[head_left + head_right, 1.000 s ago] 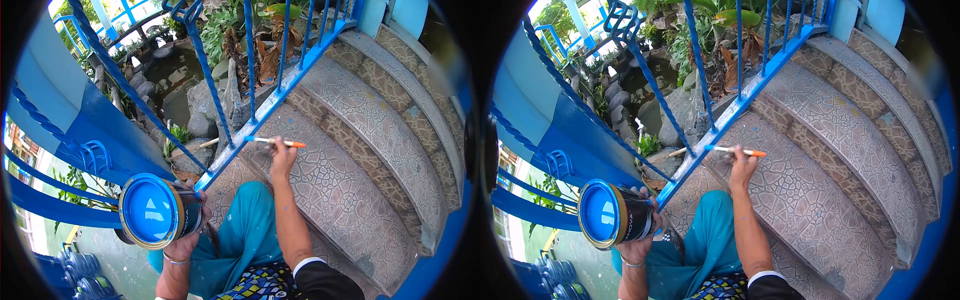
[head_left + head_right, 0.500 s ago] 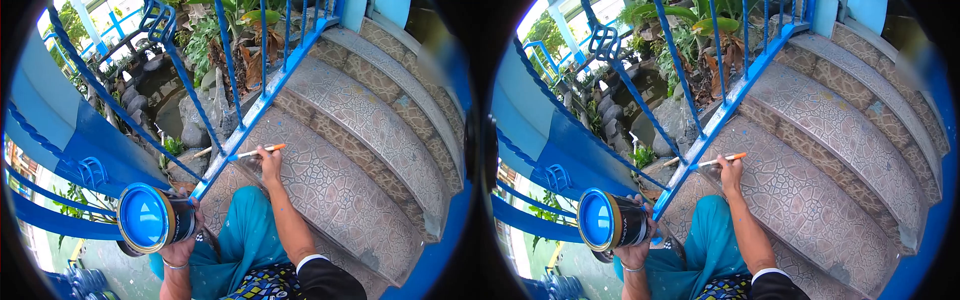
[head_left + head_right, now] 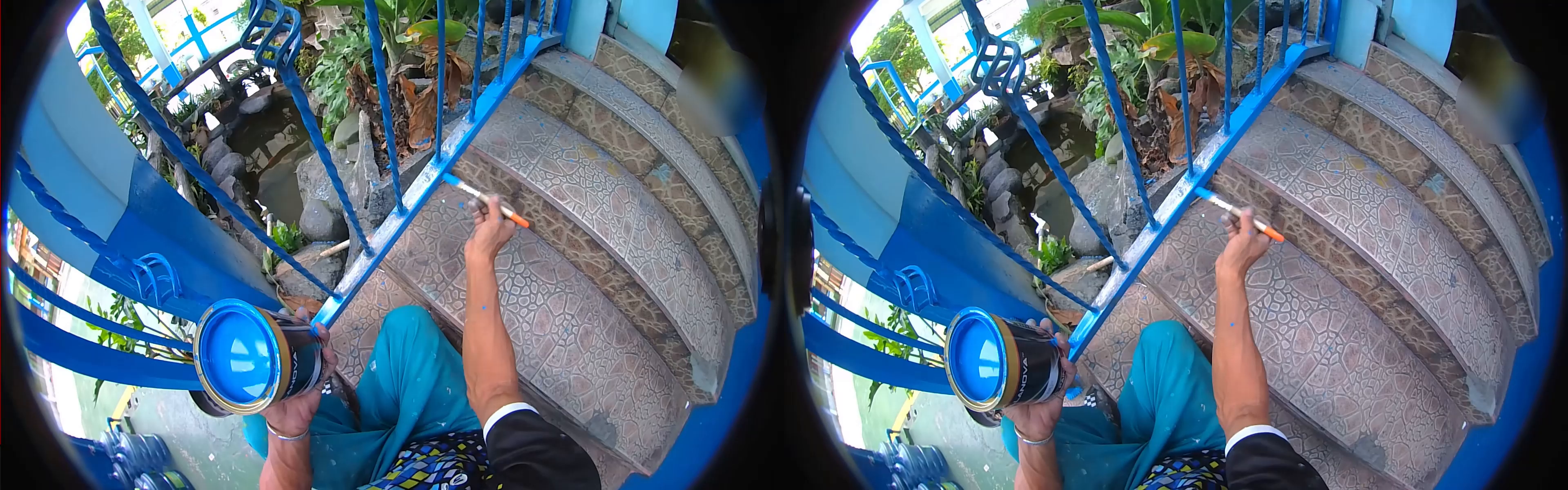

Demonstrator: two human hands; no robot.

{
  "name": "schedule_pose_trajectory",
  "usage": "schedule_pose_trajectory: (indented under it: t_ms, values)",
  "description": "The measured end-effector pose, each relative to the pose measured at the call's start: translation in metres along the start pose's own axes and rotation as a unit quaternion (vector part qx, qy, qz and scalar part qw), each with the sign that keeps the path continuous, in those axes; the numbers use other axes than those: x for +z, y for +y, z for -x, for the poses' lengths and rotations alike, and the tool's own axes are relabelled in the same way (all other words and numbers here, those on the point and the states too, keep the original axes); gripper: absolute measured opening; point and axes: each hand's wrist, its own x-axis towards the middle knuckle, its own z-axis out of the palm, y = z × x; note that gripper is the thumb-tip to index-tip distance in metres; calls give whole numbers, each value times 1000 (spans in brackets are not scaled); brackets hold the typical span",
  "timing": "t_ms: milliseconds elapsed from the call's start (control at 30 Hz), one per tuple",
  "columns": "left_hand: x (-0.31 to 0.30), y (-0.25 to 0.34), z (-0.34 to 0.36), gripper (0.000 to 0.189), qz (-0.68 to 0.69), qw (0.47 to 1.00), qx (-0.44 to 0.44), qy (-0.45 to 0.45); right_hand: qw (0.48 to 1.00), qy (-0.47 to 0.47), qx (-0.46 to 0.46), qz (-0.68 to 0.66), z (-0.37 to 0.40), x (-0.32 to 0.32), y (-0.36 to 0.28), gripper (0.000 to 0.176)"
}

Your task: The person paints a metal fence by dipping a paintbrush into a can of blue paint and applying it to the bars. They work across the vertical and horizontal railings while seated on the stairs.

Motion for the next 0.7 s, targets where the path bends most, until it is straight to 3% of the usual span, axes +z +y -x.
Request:
schedule_pose_trajectory:
  t_ms: [233, 367, 400, 700]
  values:
    - [-9, 3, -2, 66, 2, 999, 4, -34, 977, -95, 144, 128, 123, -80, 26, 14]
    - [-1, 2, -1, 59, 5, 1000, 5, -1, 935, -172, 242, 195, 190, -68, 26, 12]
    - [-9, 3, -2, 68, 3, 1000, 6, -21, 926, -188, 257, 203, 196, -68, 32, 12]
    - [-10, 5, 2, 73, -15, 999, 9, -35, 969, -111, 152, 159, 152, -53, 68, 13]
